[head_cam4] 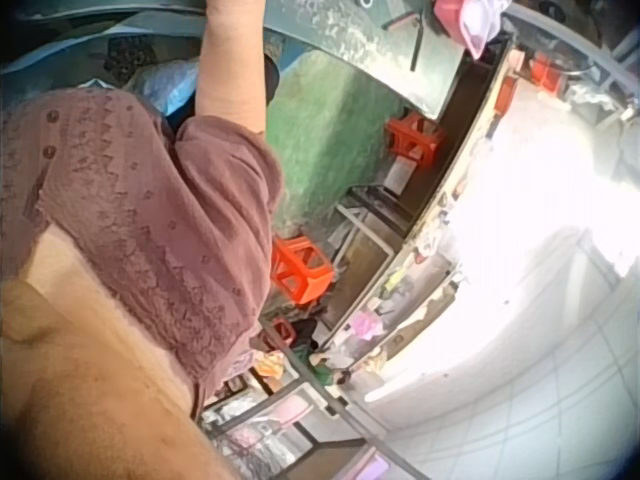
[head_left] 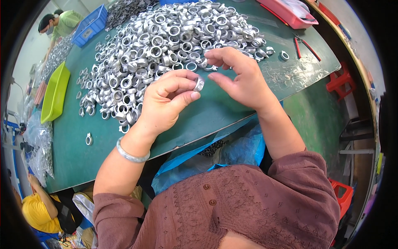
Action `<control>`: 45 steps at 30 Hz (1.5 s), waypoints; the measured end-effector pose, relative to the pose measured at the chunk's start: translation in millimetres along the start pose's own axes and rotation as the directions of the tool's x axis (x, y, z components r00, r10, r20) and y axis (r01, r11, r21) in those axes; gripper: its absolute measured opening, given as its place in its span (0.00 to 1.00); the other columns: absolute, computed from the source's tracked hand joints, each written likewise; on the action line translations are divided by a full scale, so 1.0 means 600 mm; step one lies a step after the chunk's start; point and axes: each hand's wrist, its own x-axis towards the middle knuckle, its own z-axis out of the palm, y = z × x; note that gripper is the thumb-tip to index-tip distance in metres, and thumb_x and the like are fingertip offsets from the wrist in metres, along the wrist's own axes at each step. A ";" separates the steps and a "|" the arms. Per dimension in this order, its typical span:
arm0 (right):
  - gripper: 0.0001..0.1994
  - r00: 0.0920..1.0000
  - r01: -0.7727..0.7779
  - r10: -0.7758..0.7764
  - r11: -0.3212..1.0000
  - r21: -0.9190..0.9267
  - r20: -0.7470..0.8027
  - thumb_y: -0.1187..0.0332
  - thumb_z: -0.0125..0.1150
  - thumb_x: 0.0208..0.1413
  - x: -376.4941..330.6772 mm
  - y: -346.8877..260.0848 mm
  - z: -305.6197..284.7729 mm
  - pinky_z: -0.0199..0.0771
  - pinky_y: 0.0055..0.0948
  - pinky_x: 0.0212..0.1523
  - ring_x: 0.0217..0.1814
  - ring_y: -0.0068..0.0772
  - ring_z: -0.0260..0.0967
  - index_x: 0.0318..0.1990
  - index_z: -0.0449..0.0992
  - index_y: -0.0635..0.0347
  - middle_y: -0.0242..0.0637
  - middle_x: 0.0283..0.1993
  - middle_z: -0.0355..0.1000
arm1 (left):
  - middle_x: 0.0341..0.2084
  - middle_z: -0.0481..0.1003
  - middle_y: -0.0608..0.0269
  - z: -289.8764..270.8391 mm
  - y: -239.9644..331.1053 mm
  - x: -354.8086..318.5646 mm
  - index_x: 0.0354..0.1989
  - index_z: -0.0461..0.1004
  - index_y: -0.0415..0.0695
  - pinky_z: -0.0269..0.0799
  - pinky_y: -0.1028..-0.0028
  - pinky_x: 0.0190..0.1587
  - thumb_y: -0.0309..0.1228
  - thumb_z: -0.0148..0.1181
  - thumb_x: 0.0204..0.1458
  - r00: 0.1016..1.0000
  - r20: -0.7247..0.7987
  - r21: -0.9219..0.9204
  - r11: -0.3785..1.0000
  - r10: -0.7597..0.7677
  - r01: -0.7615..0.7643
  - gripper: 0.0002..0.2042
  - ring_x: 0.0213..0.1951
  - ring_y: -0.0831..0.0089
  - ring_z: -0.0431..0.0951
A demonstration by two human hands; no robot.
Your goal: The person picks up metal ring-like components from a pile, rotates them by hand to check for defects, and uses pliers to press a smaller pin or attachment into the side of the ring.
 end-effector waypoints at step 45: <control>0.05 0.986 -0.064 0.098 0.971 -0.232 0.136 0.76 0.58 0.42 0.002 0.050 0.007 0.69 0.32 0.36 0.32 0.39 0.70 0.29 0.75 0.63 0.39 0.28 0.71 | 0.30 0.73 0.59 0.010 0.007 -0.002 0.31 0.73 0.38 0.68 0.75 0.38 0.23 0.59 0.43 0.993 0.111 0.530 0.843 0.042 -0.095 0.06 0.34 0.71 0.72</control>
